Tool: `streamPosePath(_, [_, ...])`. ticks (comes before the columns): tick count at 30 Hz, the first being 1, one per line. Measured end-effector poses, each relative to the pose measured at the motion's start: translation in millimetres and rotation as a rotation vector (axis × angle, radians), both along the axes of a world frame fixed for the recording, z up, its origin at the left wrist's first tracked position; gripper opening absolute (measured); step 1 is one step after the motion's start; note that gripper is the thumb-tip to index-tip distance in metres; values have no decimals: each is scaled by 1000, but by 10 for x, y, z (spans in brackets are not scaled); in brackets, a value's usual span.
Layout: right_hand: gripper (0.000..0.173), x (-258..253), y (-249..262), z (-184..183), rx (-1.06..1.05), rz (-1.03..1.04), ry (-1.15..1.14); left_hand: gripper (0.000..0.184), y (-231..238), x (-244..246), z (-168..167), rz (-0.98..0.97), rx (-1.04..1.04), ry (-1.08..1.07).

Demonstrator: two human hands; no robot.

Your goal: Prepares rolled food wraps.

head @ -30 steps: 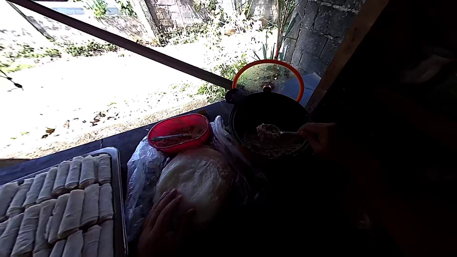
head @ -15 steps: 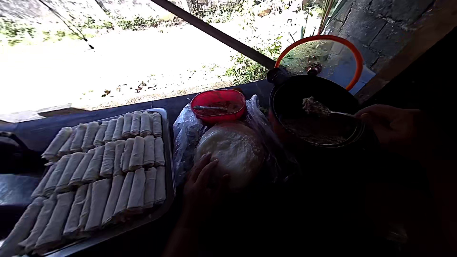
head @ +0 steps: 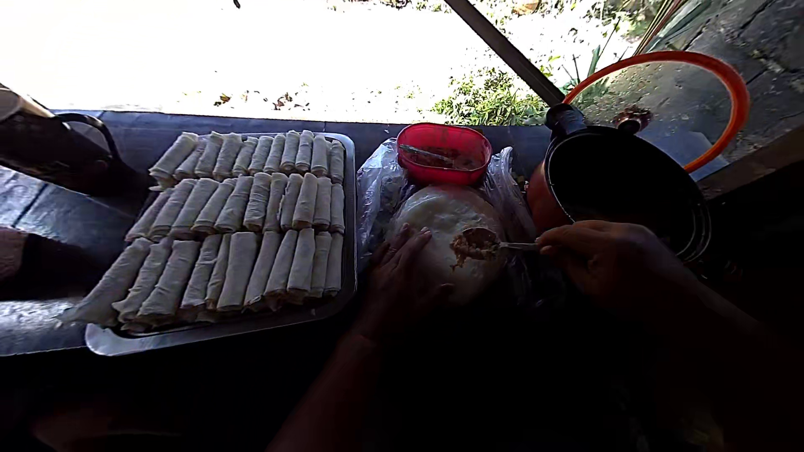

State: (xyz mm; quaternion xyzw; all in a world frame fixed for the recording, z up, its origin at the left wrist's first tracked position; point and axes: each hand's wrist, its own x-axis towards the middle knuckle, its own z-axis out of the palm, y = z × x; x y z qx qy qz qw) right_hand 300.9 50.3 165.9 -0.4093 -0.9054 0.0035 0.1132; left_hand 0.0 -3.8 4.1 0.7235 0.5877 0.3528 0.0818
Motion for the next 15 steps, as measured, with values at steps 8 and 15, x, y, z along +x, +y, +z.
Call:
streamPosePath(8, [24, -271, -41, -210, 165, 130, -100, 98, 3, 12, 31, 7, -37, 12])
streamPosePath(15, [24, -272, -141, -225, 273, 139, -73, 94, 10, 10, 17, -8, -33, 36])
